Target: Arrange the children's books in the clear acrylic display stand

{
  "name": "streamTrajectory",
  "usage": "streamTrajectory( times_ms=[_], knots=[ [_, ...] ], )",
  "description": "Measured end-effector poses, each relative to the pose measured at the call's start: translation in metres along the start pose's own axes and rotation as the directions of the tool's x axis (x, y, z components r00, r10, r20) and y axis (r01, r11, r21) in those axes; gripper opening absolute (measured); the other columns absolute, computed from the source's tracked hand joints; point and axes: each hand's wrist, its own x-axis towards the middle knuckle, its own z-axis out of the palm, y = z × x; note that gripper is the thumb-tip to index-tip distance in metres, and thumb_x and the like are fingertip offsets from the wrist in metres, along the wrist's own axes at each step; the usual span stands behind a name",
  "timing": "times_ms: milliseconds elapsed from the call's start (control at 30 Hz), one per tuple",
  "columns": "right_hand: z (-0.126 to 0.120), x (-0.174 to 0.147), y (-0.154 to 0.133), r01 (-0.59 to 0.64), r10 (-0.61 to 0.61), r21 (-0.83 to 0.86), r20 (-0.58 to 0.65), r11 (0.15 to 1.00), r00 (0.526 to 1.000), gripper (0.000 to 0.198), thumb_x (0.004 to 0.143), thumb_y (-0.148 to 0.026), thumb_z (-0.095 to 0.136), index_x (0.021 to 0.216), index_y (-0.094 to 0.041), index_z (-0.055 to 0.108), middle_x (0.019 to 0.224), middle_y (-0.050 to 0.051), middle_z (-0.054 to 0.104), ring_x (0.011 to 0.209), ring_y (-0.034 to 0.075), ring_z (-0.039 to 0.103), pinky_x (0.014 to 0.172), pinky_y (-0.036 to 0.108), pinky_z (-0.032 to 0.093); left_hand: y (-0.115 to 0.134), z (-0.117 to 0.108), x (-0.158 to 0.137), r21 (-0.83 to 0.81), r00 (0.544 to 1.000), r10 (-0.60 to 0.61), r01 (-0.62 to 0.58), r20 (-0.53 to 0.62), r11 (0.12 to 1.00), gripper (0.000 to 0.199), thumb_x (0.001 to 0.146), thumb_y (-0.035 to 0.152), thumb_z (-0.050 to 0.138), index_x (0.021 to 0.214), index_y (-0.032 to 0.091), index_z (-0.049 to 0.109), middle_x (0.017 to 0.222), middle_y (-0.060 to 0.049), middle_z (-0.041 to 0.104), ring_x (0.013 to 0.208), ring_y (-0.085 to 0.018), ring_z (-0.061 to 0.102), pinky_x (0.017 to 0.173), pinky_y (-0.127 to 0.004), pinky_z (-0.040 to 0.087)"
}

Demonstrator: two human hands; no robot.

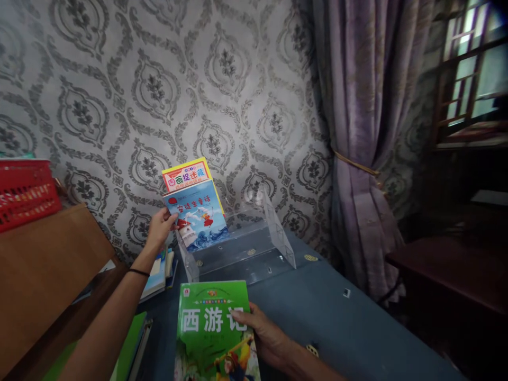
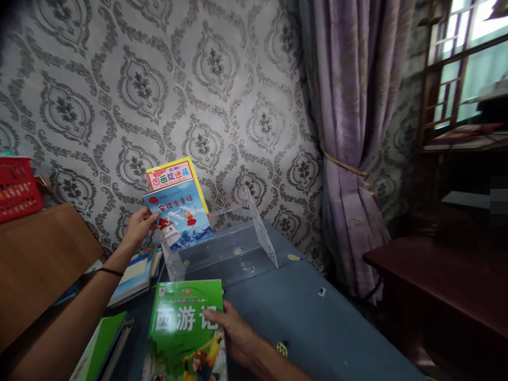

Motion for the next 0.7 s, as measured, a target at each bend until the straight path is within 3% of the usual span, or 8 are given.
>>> streamTrajectory(
  times_ms=[267, 700],
  knots=[
    [-0.006, 0.002, 0.003, -0.001, 0.001, 0.032, 0.0, 0.999, 1.0, 0.049, 0.054, -0.033, 0.095, 0.093, -0.01, 0.075, 0.084, 0.011, 0.078, 0.09, 0.027, 0.075, 0.095, 0.042, 0.05, 0.004, 0.03, 0.009, -0.011, 0.996, 0.029, -0.028, 0.08, 1.0, 0.044, 0.057, 0.043, 0.073, 0.09, 0.017, 0.061, 0.078, -0.001, 0.065, 0.068, -0.016, 0.061, 0.055, -0.028, 0.054],
    [-0.009, 0.004, 0.007, 0.011, -0.011, 0.031, 0.002, 0.999, 1.0, 0.05, 0.056, -0.037, 0.094, 0.095, -0.013, 0.074, 0.084, 0.008, 0.077, 0.088, 0.026, 0.075, 0.093, 0.042, 0.052, 0.016, 0.123, 0.026, -0.087, 0.981, 0.1, -0.086, 0.166, 0.992, 0.029, 0.065, 0.036, 0.073, 0.081, 0.016, 0.06, 0.073, -0.001, 0.062, 0.059, -0.012, 0.058, 0.052, -0.025, 0.054]
  ],
)
